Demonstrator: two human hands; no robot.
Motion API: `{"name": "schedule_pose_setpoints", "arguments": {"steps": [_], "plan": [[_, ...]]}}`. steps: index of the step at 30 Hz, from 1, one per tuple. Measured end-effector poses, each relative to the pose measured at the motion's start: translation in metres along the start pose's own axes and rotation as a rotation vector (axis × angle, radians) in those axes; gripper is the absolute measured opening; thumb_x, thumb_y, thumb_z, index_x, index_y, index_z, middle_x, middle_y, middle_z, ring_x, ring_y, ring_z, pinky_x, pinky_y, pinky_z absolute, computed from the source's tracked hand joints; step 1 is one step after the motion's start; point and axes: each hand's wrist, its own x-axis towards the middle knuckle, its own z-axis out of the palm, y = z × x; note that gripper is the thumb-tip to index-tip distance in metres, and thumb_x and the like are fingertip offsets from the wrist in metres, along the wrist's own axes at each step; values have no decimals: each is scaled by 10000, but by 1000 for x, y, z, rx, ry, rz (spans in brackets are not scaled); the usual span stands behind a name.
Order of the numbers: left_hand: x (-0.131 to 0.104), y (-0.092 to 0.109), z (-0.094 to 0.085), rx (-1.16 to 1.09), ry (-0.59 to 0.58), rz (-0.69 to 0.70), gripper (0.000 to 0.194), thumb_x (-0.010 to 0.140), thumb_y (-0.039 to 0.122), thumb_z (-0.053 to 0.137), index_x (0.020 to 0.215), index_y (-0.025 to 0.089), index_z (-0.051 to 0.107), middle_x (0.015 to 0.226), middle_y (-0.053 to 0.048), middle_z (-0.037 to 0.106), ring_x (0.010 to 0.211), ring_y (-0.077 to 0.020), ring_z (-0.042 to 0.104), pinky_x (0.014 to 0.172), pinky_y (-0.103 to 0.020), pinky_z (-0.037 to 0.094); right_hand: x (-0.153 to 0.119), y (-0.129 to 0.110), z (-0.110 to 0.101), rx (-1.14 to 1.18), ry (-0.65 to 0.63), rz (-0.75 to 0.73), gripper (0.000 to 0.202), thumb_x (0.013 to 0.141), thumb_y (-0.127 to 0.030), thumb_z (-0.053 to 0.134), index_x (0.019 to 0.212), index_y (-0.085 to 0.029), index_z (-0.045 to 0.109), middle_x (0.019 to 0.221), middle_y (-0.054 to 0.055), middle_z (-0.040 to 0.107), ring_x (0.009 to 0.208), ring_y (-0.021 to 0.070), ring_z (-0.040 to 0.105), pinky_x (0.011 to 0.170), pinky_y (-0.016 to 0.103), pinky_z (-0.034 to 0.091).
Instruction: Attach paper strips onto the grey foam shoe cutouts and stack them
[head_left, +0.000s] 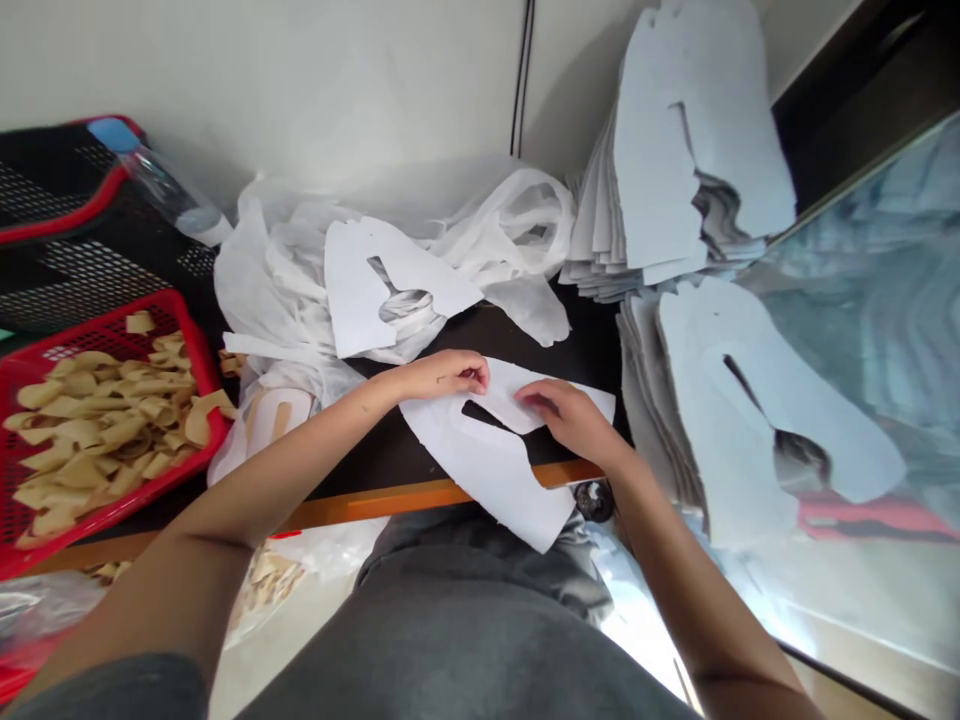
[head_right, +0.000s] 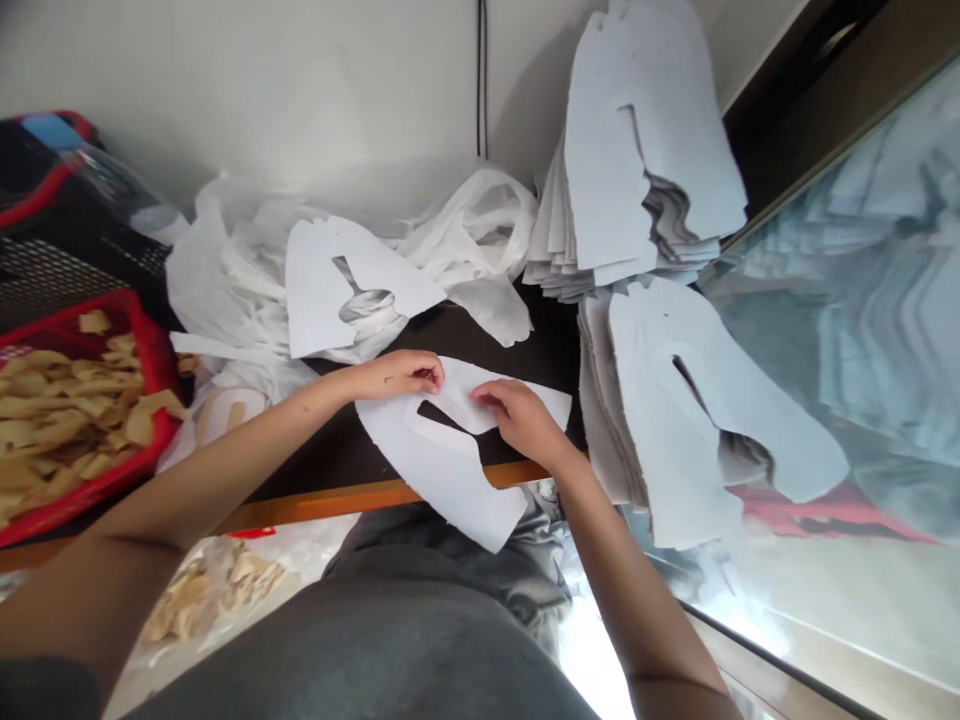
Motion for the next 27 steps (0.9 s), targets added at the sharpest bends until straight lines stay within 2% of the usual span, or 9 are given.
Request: {"name": "schedule_pose_setpoints", "arguments": {"steps": [3,6,11,14,16,19,22,27], "plan": [[-3,-3,5,-26,49,-10,149,921,291,578,922,169,664,931,-39,662,822,-159,599,745,-258,441,4,-14,1,93,80,151,233,941,-346,544,1057,-208,691,954,39,727,818,183,646,757,303,472],[-4,-2,12,-29,96,-26,156,926,304,584,928,170,664,927,-46,652,830,-170,597,749,-274,437,10,-31,4,-21,57,259,321,918,-518,571,908,-228,707,821,6,717,715,170,616,665,282,409],[-7,4,26,96,201,-21,150,956,276,552,918,177,658,921,-63,641,933,-214,590,875,-346,459,19,-39,10,-108,-61,339,250,883,-423,570,748,-234,663,678,-34,659,640,146,568,599,261,332],[-18,8,41,254,285,-11,274,1002,205,422,1164,159,638,1106,-118,653,1066,-241,587,948,-401,475,20,-32,11,-120,-86,355,220,856,-392,579,726,-232,657,661,-38,643,622,141,549,596,261,327],[-31,11,53,341,314,-3,407,1019,151,323,1373,150,523,1315,-144,607,1241,-237,544,1041,-422,449,19,-28,10,-116,-104,363,227,859,-389,573,719,-227,649,653,-38,636,613,139,542,599,262,330],[-51,16,67,476,216,12,485,1057,239,309,1526,121,341,1567,-144,420,1470,-218,359,1204,-417,306,19,-28,6,-128,-141,371,228,865,-370,564,703,-222,627,631,-40,619,599,135,531,598,265,326],[-61,19,74,594,120,-21,602,1065,383,336,1581,96,221,1653,-139,244,1543,-218,205,1264,-404,173,19,-29,2,-156,-173,344,240,874,-350,553,678,-217,590,620,-39,604,581,131,509,595,269,317],[-61,20,75,651,91,-59,603,1069,394,297,1589,100,214,1662,-122,195,1553,-203,163,1271,-381,129,20,-28,1,-212,-204,299,224,897,-332,574,706,-216,572,657,-30,619,601,138,518,599,273,307]]}}
